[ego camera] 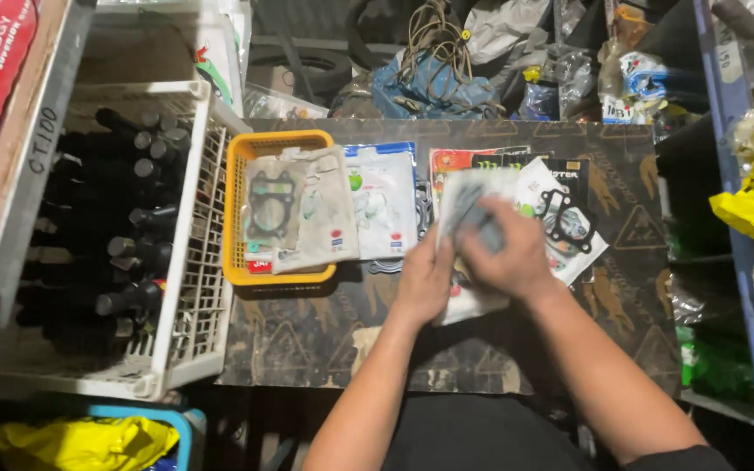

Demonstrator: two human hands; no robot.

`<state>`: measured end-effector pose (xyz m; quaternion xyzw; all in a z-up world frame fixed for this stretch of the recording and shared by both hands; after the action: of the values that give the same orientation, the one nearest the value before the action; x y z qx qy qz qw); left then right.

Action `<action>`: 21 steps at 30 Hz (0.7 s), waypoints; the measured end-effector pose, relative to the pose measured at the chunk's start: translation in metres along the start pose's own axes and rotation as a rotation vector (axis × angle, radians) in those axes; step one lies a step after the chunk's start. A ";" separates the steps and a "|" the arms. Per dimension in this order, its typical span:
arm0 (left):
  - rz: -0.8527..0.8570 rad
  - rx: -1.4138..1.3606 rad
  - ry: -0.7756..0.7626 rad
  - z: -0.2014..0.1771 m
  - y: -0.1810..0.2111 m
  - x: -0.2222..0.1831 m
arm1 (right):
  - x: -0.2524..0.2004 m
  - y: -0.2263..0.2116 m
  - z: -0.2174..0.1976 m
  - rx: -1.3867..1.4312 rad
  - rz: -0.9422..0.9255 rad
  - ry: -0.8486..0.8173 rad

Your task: Cleaning and wiping down various motorcycle engine gaskets using a cloth.

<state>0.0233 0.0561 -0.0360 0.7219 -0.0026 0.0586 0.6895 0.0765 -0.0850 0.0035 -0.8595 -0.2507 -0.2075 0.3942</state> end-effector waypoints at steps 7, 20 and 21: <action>-0.003 -0.002 -0.072 -0.031 0.004 0.004 | 0.008 -0.020 0.003 -0.152 0.367 0.146; -0.050 -0.047 -0.066 -0.048 -0.009 0.016 | 0.002 -0.031 0.019 -0.054 -0.051 0.097; -0.059 -0.031 -0.081 -0.043 -0.012 0.016 | 0.006 -0.015 0.009 -0.062 -0.054 0.167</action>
<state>0.0370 0.1012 -0.0451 0.7127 -0.0101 0.0087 0.7013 0.0734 -0.0680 0.0105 -0.8438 -0.2337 -0.2968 0.3812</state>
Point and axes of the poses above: each hand's wrist, its own x-axis towards the middle knuckle, its own z-axis out of the palm, y = z × x, the point moved 7 cm from there along x, towards the middle knuckle
